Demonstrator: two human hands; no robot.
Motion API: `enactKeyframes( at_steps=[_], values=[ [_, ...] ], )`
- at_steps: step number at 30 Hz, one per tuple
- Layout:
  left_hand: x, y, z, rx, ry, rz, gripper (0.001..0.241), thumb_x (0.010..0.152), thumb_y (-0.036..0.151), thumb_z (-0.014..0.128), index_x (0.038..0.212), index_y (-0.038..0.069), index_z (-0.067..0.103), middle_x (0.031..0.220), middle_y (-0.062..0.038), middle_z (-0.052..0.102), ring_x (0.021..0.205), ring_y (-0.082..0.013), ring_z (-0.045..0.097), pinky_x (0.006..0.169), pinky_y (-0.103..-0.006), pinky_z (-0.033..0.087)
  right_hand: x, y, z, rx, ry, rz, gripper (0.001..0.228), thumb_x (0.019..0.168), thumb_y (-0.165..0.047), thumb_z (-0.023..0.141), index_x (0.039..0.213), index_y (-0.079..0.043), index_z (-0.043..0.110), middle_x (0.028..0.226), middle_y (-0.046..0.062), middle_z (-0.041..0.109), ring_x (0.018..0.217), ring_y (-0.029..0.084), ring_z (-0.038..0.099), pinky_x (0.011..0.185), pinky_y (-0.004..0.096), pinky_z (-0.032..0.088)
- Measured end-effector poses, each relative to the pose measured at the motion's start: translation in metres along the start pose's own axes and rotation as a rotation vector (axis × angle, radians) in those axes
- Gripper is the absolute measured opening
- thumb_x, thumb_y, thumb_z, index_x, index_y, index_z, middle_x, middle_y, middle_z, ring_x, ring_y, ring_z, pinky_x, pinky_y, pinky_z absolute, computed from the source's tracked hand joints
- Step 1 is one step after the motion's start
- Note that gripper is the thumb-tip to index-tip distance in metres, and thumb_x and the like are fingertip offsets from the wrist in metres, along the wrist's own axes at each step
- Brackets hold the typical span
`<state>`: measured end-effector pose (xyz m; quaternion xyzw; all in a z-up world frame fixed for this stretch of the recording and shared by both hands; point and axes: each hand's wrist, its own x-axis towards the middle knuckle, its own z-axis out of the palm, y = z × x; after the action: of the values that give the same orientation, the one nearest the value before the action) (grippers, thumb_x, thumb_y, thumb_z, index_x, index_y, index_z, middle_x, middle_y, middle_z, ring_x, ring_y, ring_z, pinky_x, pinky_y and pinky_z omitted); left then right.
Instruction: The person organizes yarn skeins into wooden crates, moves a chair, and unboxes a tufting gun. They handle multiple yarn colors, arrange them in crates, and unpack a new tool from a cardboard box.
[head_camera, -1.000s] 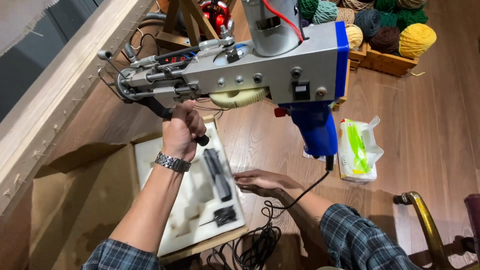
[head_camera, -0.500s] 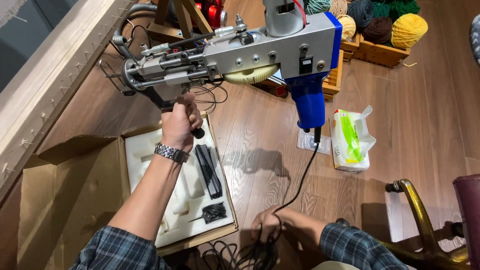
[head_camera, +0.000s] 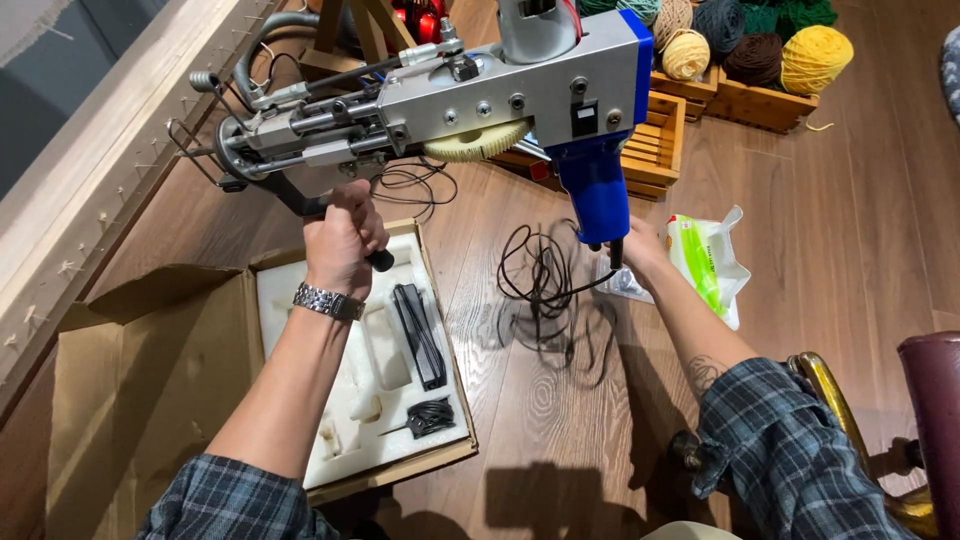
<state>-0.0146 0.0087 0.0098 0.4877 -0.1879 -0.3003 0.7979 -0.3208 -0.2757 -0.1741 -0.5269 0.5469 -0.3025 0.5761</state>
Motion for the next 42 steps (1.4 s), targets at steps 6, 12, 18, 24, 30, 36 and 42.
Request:
enactKeyframes(
  at_steps=[6, 12, 18, 24, 30, 36, 42],
  values=[
    [-0.013, 0.011, -0.006, 0.090, 0.044, -0.055, 0.028, 0.094, 0.013, 0.061, 0.068, 0.015, 0.054, 0.049, 0.002, 0.024, 0.036, -0.0089, 0.031, 0.042, -0.0239, 0.035, -0.058, -0.060, 0.022, 0.071, 0.015, -0.019, 0.075, 0.093, -0.063, 0.078, 0.132, 0.000, 0.068, 0.122, 0.023, 0.067, 0.105, 0.031, 0.072, 0.086, 0.046, 0.061],
    [-0.023, -0.014, -0.047, 0.190, 0.137, -0.202, 0.039, 0.092, 0.014, 0.062, 0.058, 0.018, 0.046, 0.049, 0.006, 0.020, 0.037, -0.0050, 0.024, 0.040, -0.0214, 0.032, -0.125, -0.130, 0.077, 0.384, -0.655, -0.073, 0.094, 0.088, -0.088, 0.033, 0.117, -0.009, 0.074, 0.101, 0.016, 0.075, 0.084, 0.027, 0.076, 0.078, 0.036, 0.065],
    [-0.032, -0.075, -0.146, 0.451, 0.443, -0.429, 0.026, 0.087, 0.022, 0.068, 0.068, 0.012, 0.055, 0.052, 0.000, 0.039, 0.039, -0.0107, 0.038, 0.043, -0.0281, 0.037, -0.157, -0.090, 0.157, 0.131, -0.526, 0.111, 0.090, 0.093, -0.082, 0.036, 0.102, 0.001, 0.070, 0.072, 0.014, 0.069, 0.054, 0.023, 0.072, 0.049, 0.030, 0.062],
    [-0.043, -0.163, -0.272, 0.659, 0.617, -0.518, 0.027, 0.080, 0.028, 0.073, 0.073, 0.004, 0.064, 0.053, -0.010, 0.054, 0.035, -0.0217, 0.056, 0.036, -0.0374, 0.044, -0.144, 0.017, 0.220, -0.479, -0.505, 0.045, 0.073, 0.090, -0.082, 0.057, 0.080, -0.011, 0.072, 0.053, 0.009, 0.069, 0.055, 0.023, 0.075, 0.058, 0.036, 0.063],
    [-0.071, -0.188, -0.290, 0.566, 0.637, -0.760, 0.027, 0.083, 0.030, 0.072, 0.079, 0.004, 0.063, 0.054, -0.010, 0.052, 0.036, -0.0212, 0.058, 0.038, -0.0323, 0.046, -0.138, 0.040, 0.237, -0.656, -0.503, -0.026, 0.066, 0.093, -0.076, 0.057, 0.091, -0.012, 0.075, 0.056, 0.005, 0.070, 0.062, 0.020, 0.077, 0.066, 0.033, 0.061],
    [-0.080, -0.167, -0.274, 0.482, 0.613, -0.805, 0.026, 0.089, 0.027, 0.071, 0.081, 0.005, 0.061, 0.065, -0.007, 0.049, 0.047, -0.0143, 0.051, 0.040, -0.0284, 0.044, -0.170, 0.004, 0.237, -0.767, -0.526, -0.013, 0.070, 0.094, -0.069, 0.056, 0.110, -0.003, 0.075, 0.094, 0.022, 0.077, 0.106, 0.037, 0.074, 0.088, 0.046, 0.057],
    [-0.077, -0.163, -0.289, 0.615, 0.484, -0.809, 0.038, 0.090, 0.034, 0.076, 0.081, -0.001, 0.064, 0.060, -0.015, 0.059, 0.046, -0.0221, 0.062, 0.041, -0.0329, 0.056, -0.168, -0.050, 0.219, -1.114, -0.706, -0.093, 0.093, 0.097, -0.079, 0.029, 0.136, -0.002, 0.064, 0.130, 0.028, 0.068, 0.133, 0.042, 0.060, 0.107, 0.054, 0.049]
  ],
)
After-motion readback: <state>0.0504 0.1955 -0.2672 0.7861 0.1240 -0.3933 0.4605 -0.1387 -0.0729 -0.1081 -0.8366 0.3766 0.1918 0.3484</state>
